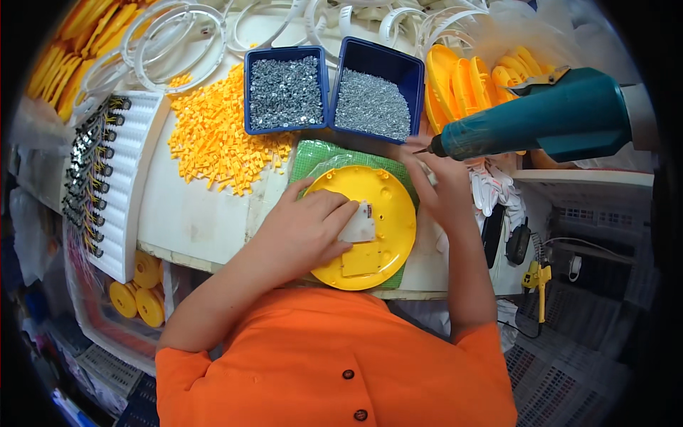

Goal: Assembling electronic and mechanical parts into a yellow plastic housing using an electric screwdriver and a soldering iron.

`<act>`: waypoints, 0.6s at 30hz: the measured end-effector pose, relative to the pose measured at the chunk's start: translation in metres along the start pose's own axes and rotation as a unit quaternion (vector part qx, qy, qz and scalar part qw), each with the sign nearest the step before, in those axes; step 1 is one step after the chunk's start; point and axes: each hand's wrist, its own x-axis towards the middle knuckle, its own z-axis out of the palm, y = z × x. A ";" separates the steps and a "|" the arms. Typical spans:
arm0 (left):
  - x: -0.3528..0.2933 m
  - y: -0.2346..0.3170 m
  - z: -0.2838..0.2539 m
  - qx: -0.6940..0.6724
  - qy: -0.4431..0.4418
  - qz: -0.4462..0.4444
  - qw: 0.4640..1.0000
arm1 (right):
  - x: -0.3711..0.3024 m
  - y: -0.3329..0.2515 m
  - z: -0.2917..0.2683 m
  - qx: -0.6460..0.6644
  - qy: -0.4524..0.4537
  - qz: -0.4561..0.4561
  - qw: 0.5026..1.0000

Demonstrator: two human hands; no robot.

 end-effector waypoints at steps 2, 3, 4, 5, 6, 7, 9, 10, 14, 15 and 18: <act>0.002 -0.007 -0.008 -0.002 -0.012 0.022 1.000 | 0.028 0.008 0.011 -0.052 0.042 -0.031 0.997; 0.003 -0.010 -0.011 -0.013 -0.011 0.039 0.999 | 0.041 0.010 0.016 -0.105 0.080 -0.068 0.989; 0.006 -0.013 -0.014 -0.025 -0.011 0.055 0.998 | 0.051 0.011 0.018 -0.106 0.083 -0.069 0.988; 0.009 -0.017 -0.018 -0.021 -0.010 0.053 0.998 | 0.061 0.011 0.022 -0.138 0.052 -0.061 0.987; 0.016 -0.022 -0.023 -0.034 0.013 0.062 0.997 | 0.067 0.011 0.024 -0.172 0.020 -0.051 0.984; 0.025 -0.029 -0.028 -0.047 0.036 0.072 0.996 | 0.069 0.012 0.024 -0.171 0.021 -0.053 0.984; 0.054 -0.042 -0.037 0.007 0.114 0.062 0.991 | 0.072 0.013 0.024 -0.145 0.017 -0.051 0.988; 0.073 -0.049 -0.038 0.026 0.148 0.050 0.987 | 0.072 0.011 0.020 -0.148 0.018 -0.051 0.988; 0.126 -0.089 -0.017 0.153 0.217 0.056 0.963 | 0.067 0.008 0.023 -0.107 0.042 -0.020 0.993; 0.133 -0.092 -0.014 0.200 0.220 0.068 0.952 | 0.063 0.010 0.023 -0.092 0.077 -0.013 0.993; 0.134 -0.097 -0.013 0.140 0.174 0.040 0.974 | 0.031 -0.002 0.019 0.255 0.086 0.139 0.953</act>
